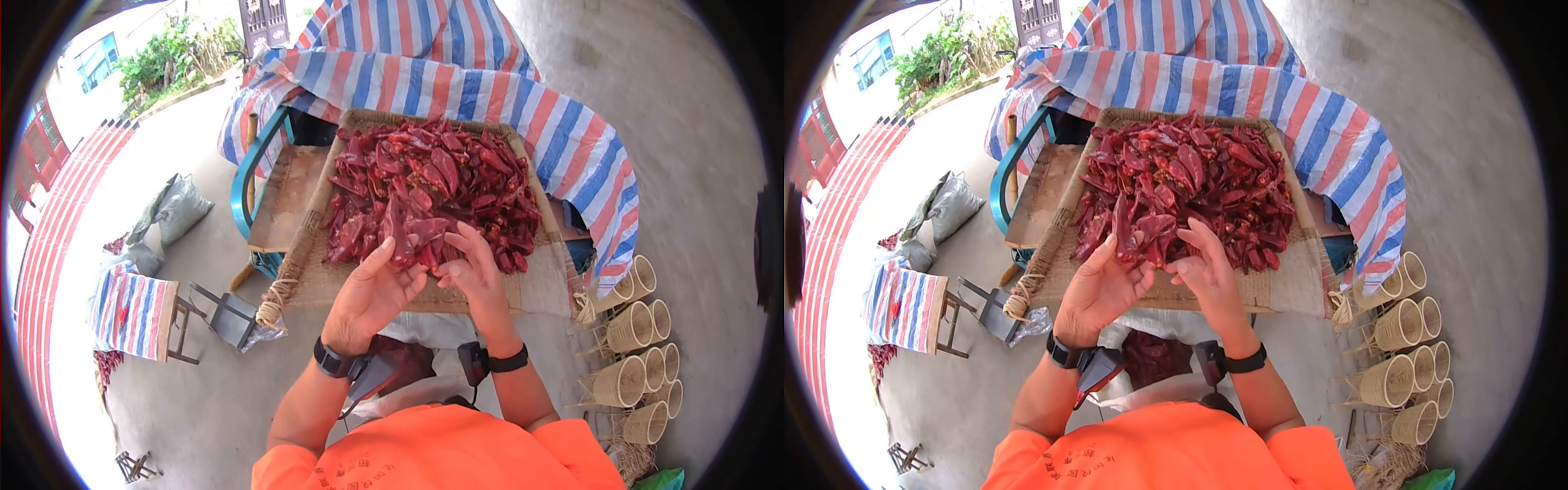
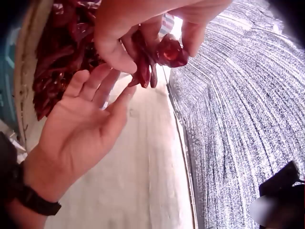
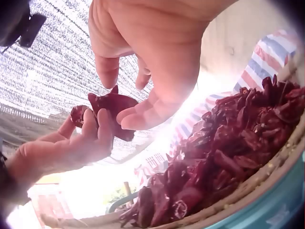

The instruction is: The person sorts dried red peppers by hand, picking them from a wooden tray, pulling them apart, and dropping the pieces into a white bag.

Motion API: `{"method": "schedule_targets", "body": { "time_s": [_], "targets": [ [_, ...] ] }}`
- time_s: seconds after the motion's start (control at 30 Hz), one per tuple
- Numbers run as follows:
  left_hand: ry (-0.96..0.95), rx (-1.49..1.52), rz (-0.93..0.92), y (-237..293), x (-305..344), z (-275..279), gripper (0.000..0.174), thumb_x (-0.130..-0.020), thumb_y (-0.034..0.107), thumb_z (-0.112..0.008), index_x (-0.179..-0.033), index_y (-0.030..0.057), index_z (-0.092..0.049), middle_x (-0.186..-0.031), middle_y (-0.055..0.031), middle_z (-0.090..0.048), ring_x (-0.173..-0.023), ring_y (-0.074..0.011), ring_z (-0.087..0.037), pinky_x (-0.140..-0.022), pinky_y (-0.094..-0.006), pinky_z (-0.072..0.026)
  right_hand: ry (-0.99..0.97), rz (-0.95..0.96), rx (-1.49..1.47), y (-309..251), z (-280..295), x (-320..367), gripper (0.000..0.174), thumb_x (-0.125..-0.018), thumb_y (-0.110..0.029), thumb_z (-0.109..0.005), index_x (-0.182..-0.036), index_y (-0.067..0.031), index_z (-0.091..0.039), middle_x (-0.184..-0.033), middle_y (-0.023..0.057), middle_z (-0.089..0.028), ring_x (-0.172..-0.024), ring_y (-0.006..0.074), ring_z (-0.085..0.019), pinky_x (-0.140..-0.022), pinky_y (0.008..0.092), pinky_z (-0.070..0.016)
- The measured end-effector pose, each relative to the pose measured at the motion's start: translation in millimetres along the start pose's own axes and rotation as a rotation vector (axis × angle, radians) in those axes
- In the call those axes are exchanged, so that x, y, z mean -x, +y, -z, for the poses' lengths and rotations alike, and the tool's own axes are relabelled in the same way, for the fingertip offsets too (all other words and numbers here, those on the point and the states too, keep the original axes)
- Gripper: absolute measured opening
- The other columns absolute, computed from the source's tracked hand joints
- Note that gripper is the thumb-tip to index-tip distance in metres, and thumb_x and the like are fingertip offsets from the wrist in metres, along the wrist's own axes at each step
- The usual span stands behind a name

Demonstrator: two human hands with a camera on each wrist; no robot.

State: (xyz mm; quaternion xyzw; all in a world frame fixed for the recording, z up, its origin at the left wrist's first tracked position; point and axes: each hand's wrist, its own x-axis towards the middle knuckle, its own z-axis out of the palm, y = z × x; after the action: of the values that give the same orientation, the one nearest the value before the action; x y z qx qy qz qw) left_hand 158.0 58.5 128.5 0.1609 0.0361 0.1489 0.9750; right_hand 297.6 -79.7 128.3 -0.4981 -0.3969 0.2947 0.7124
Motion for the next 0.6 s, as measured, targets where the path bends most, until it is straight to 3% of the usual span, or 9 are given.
{"method": "schedule_targets", "body": {
  "time_s": [0.07, 0.27, 0.37, 0.43, 0.6],
  "targets": [
    [-0.008, 0.031, -0.015, -10.7, 13.5, -2.8, 0.037, -0.096, 0.031, -0.059, -0.125, 0.0079, -0.057, -0.118, -0.0074, -0.062, -0.106, -0.0251, -0.058, -0.093, -0.0402, -0.0485, -0.029, 0.002, -0.04, 2.7, -2.8, 3.5, 0.061, -0.094, -0.023, -0.061, -0.146, -0.0057, -0.033, -0.138, 0.0122, -0.044, -0.097, 0.0158, -0.06, -0.081, 0.0286, -0.0502],
    [-0.102, 0.083, -0.006, -29.8, 37.7, 31.7, 0.035, -0.094, 0.032, -0.061, -0.121, 0.0092, -0.061, -0.123, -0.003, -0.06, -0.111, -0.0236, -0.054, -0.094, -0.04, -0.0463, -0.133, -0.277, -0.354, 3.4, -4.5, 15.1, 0.047, -0.097, -0.025, -0.057, -0.138, -0.0066, -0.043, -0.123, 0.0069, -0.056, -0.097, 0.0115, -0.059, -0.076, 0.0261, -0.049],
    [-0.096, 0.061, -0.024, -35.8, 48.5, 44.0, 0.037, -0.093, 0.033, -0.063, -0.12, 0.0084, -0.061, -0.124, -0.0025, -0.06, -0.114, -0.0245, -0.054, -0.096, -0.0401, -0.0452, -0.099, -0.283, -0.142, 18.1, 0.4, 23.6, 0.037, -0.095, -0.019, -0.061, -0.128, -0.0056, -0.05, -0.115, 0.0039, -0.059, -0.098, 0.0102, -0.058, -0.075, 0.0259, -0.0488],
    [-0.039, 0.032, -0.047, -41.2, 52.7, 58.0, 0.038, -0.092, 0.033, -0.064, -0.121, 0.0075, -0.061, -0.124, -0.0027, -0.06, -0.116, -0.0253, -0.053, -0.097, -0.0406, -0.0443, -0.114, -0.232, -0.14, 23.1, 1.5, 29.7, 0.032, -0.092, -0.012, -0.065, -0.121, -0.0055, -0.052, -0.112, 0.0032, -0.058, -0.097, 0.0101, -0.058, -0.077, 0.0254, -0.0484],
    [-0.119, -0.009, -0.069, -53.2, 67.3, 78.8, 0.04, -0.091, 0.032, -0.064, -0.122, 0.0067, -0.059, -0.125, -0.0035, -0.059, -0.122, -0.0274, -0.05, -0.103, -0.0423, -0.0409, -0.105, -0.178, -0.118, 21.5, 1.9, 46.1, 0.032, -0.084, 0.004, -0.066, -0.112, -0.0054, -0.053, -0.106, 0.002, -0.056, -0.096, 0.0098, -0.057, -0.085, 0.0255, -0.0471]
  ]
}}
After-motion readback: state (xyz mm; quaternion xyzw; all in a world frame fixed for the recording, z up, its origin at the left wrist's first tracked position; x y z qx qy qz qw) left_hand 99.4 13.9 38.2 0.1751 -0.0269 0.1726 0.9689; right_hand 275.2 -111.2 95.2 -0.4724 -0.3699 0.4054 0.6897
